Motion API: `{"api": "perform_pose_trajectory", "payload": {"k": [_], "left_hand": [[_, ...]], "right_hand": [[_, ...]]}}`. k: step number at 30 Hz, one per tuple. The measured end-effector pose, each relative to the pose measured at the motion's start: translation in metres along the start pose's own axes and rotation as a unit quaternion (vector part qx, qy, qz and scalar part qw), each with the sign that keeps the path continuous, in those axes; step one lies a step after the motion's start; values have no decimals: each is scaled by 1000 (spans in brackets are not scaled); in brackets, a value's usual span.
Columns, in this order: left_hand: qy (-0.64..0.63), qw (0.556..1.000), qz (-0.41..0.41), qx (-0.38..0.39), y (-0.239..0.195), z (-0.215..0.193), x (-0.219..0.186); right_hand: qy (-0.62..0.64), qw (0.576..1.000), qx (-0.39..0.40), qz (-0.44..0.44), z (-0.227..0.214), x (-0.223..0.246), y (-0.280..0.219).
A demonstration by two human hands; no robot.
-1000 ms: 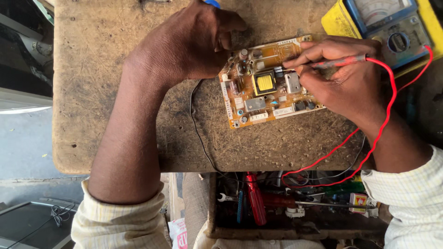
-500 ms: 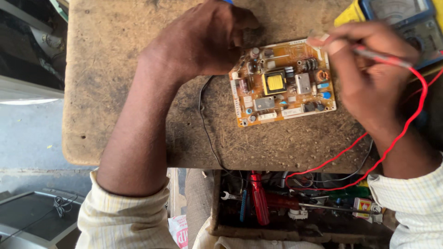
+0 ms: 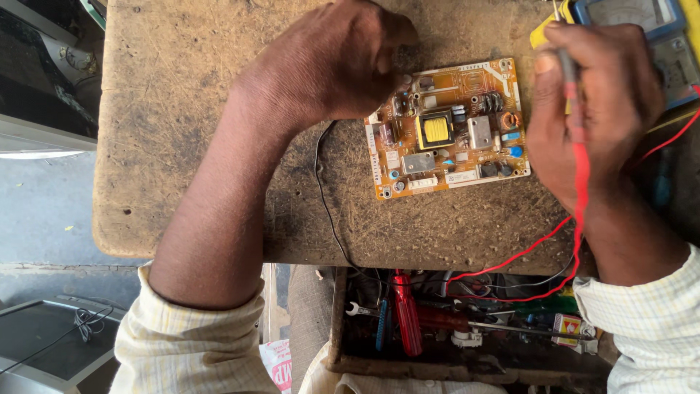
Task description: The person tests a circuit board using a multimeter. They hold the board and use the multimeter probes to check various points on the board, flipping it over to access different sides.
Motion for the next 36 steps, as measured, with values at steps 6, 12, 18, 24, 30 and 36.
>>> {"api": "perform_pose_trajectory", "payload": {"k": [6,12,18,24,30,36], "left_hand": [[-10,998,57,6,5,15,-7],[52,989,139,-15,2,26,-17],[99,983,151,-28,2,35,-17],[44,985,162,-46,-1,37,-11],[30,980,173,-97,2,47,-3],[33,978,184,-96,5,44,12]], "right_hand": [[-96,994,-36,-39,-5,1,5],[-181,983,-23,-29,-8,-2,2],[-155,987,-29,32,-12,-15,-8],[-219,976,5,11,-13,-24,-10],[-275,960,44,39,-7,-27,-16],[-282,958,54,6,-10,-22,-14]]}}
Point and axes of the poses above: each hand's wrist, its own y-axis towards the middle knuckle, its own z-axis out of the palm, x = y × z, the point moved 1 cm from there along y, towards the middle knuckle, and after that the axes turned 2 degrees about -y, right-handed, at the moved point
